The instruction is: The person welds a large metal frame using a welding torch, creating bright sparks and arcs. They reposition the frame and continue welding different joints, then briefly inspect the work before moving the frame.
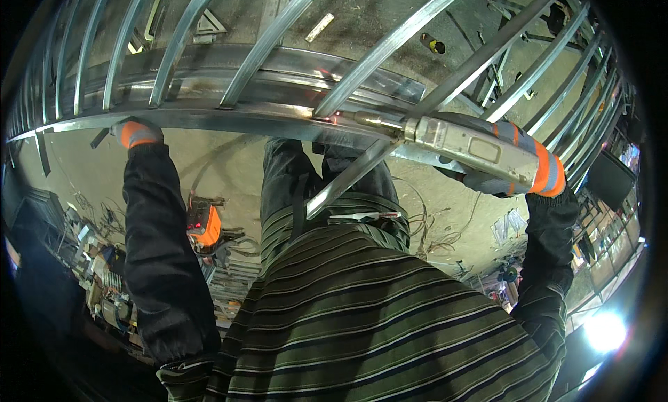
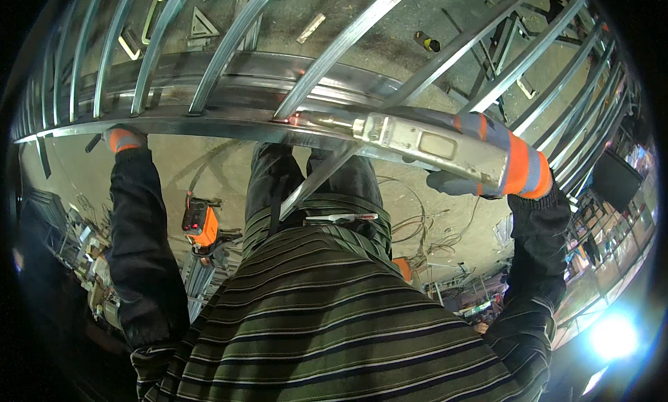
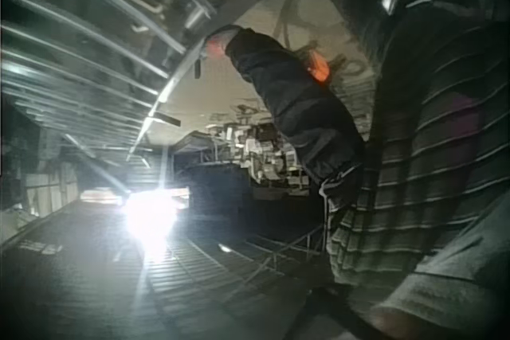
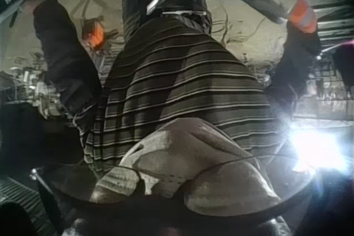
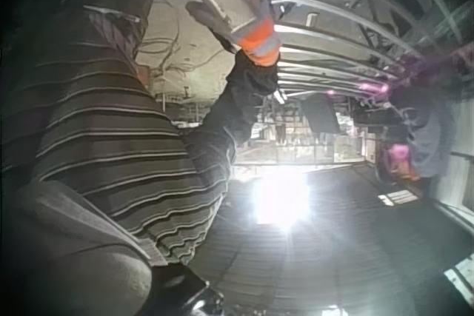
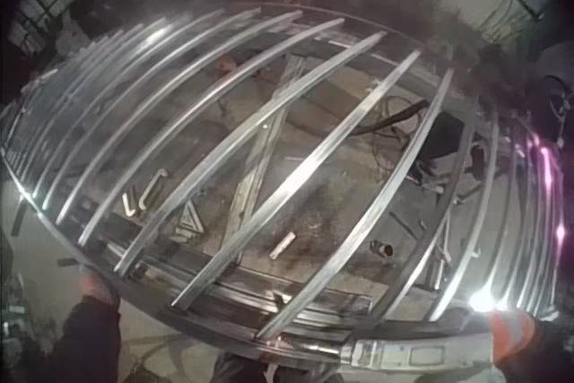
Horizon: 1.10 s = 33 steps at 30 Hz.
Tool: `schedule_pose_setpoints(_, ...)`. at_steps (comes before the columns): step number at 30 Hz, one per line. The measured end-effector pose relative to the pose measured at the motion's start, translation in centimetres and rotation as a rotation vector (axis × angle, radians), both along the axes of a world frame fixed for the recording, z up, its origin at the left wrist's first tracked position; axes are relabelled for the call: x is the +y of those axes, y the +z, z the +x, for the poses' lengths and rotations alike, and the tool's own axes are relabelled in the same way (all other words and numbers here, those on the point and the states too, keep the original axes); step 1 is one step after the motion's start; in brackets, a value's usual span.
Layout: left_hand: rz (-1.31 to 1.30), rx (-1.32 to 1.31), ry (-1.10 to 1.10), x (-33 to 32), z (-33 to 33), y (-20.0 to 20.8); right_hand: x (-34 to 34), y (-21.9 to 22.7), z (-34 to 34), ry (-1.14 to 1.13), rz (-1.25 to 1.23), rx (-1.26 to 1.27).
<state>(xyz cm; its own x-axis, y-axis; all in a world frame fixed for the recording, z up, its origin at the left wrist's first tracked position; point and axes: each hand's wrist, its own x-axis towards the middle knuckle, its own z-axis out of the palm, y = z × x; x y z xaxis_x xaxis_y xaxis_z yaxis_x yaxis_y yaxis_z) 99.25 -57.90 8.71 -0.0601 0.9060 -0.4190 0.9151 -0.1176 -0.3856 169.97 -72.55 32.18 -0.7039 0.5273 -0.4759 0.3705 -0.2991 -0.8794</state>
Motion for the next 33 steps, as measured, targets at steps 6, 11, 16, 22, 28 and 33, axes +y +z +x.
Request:
schedule_pose_setpoints(6, 0.251, -1.52, 1.177, -10.8, 7.2, 7.3, -5.6, 6.0, -3.1, -0.446, -0.027, -0.221)
schedule_pose_setpoints(11, -0.238, -1.542, 0.508, -17.9, 17.3, 19.0, -12.0, 9.2, -12.1, -1.37, -0.553, 0.15)
schedule_pose_setpoints(16, -0.754, -1.681, -0.413, -19.2, 21.3, 23.1, -12.5, 9.6, -27.4, -1.448, 0.291, -0.308)
schedule_pose_setpoints(22, -0.822, -1.718, -0.726, -20.6, 18.9, 21.3, -5.2, 9.3, -38.3, -1.272, 0.948, -0.562)
schedule_pose_setpoints(28, -0.611, -1.73, -0.456, -17.8, 14.5, 23.2, -4.1, 11.2, -41.6, -0.918, 0.942, -0.524)
schedule_pose_setpoints(33, -0.167, -1.636, -0.476, -14.8, 14.1, 26.6, -10.1, 9.8, -36.2, -0.992, 0.834, -0.245)
